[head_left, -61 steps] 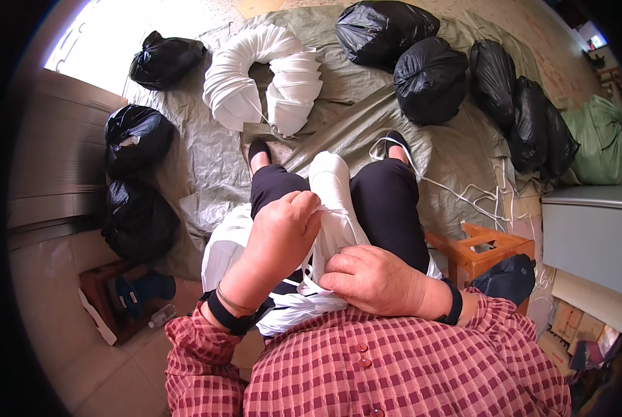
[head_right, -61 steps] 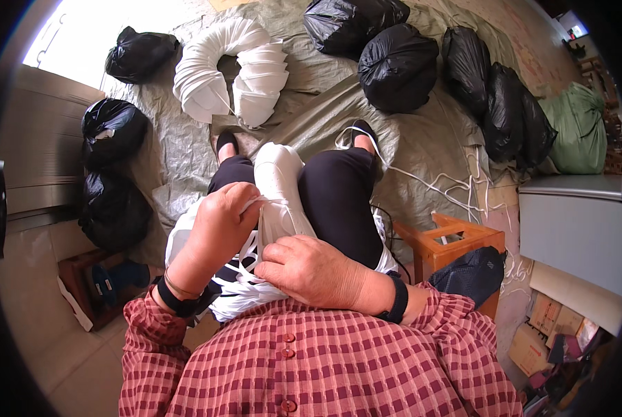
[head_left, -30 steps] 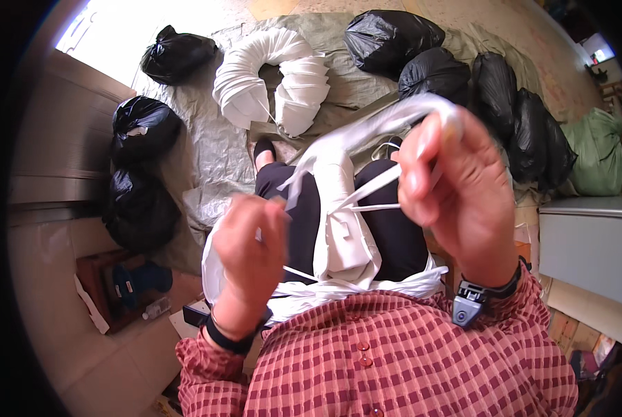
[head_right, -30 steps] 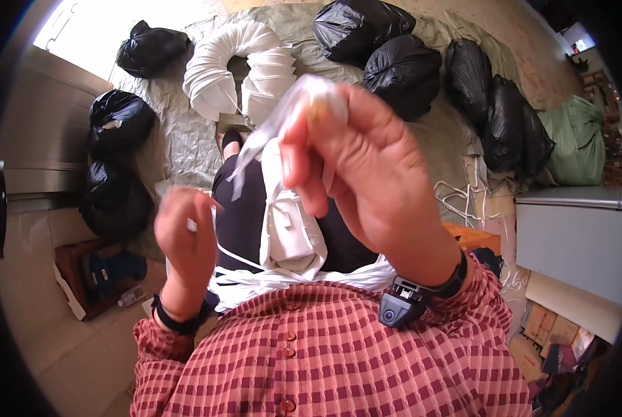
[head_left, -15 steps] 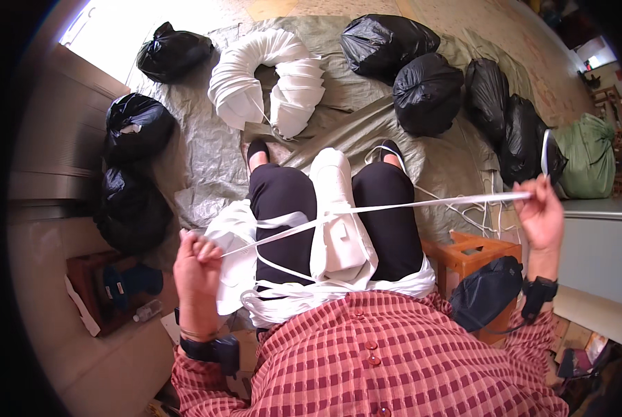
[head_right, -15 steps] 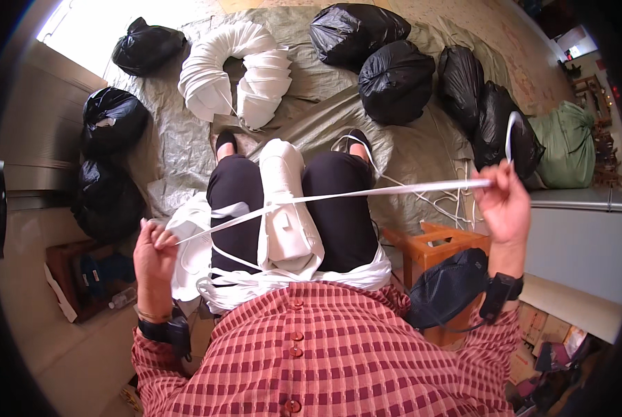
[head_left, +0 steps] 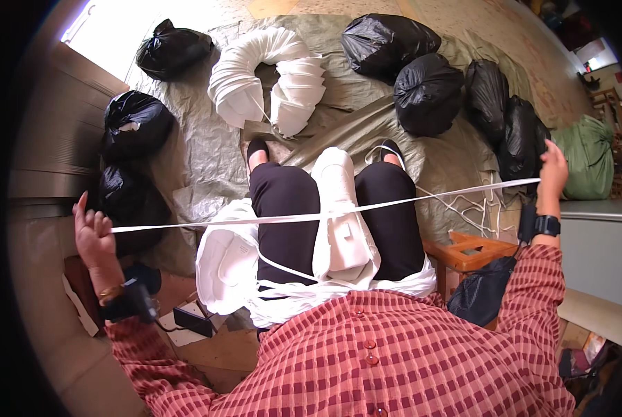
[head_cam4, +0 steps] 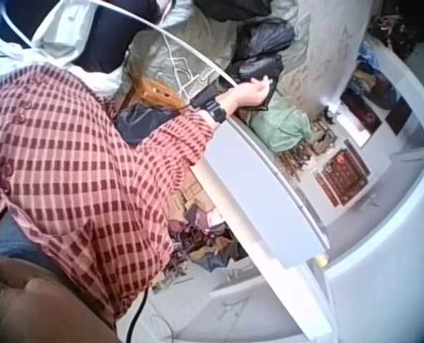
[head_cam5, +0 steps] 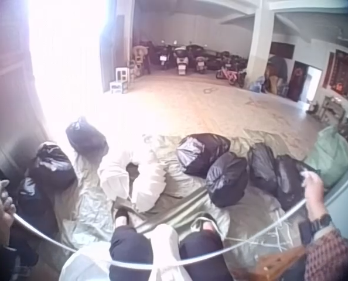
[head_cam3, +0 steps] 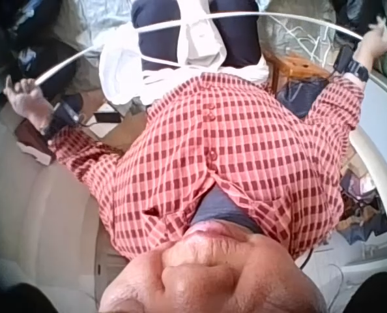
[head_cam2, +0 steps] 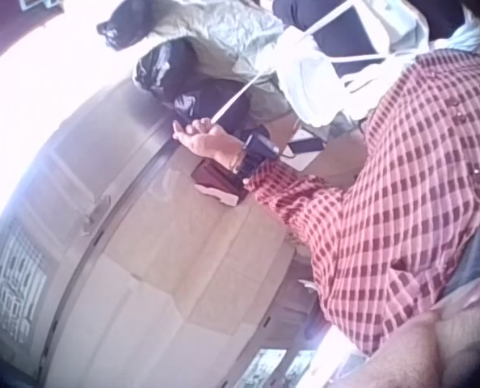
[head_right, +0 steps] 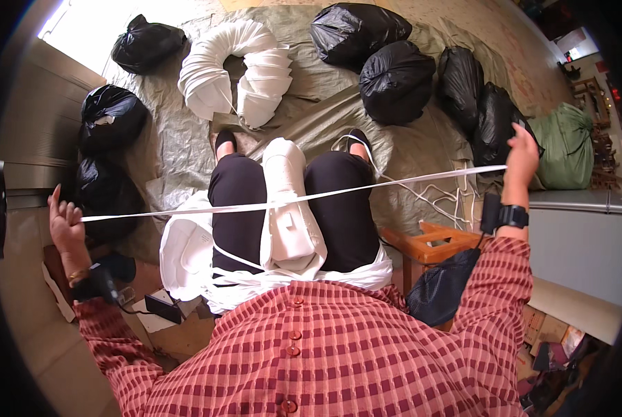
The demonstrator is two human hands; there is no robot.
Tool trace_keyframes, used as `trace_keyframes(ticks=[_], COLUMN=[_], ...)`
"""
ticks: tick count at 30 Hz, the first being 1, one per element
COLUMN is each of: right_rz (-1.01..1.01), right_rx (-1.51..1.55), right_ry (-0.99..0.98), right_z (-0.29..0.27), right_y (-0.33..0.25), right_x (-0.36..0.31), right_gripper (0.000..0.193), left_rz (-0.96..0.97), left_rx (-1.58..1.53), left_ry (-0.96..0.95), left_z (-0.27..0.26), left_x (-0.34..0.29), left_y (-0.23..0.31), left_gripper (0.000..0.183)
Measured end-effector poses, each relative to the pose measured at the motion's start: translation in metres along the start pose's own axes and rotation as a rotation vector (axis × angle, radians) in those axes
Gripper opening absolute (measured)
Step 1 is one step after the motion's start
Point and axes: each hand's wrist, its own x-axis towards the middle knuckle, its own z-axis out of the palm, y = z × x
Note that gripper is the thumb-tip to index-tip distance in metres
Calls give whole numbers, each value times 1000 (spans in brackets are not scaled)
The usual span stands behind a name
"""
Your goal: The recorder is lacing white shoe upper components with white laces.
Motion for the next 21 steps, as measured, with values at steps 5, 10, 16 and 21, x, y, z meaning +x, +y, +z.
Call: trace_keyframes(ticks=[5, 10, 16, 21], right_rz=[-4, -514, -604, -646], right_rx=[460, 376, 262, 256], right_ry=[-1123, -1048, -867, -875], right_z=[56, 79, 91, 91], right_y=[-168, -193, -194, -196], right_x=[-175, -253, -266, -266], right_gripper=[22, 9, 8, 8], left_rz=[17, 169, 209, 178], left_rx=[688, 889, 991, 984], left_ry=[-593, -878, -745, -634], left_z=[148, 198, 200, 209], left_x=[-149, -233, -246, -245], left_y=[-90, -150, -167, -172], left_gripper=[25, 13, 12, 16])
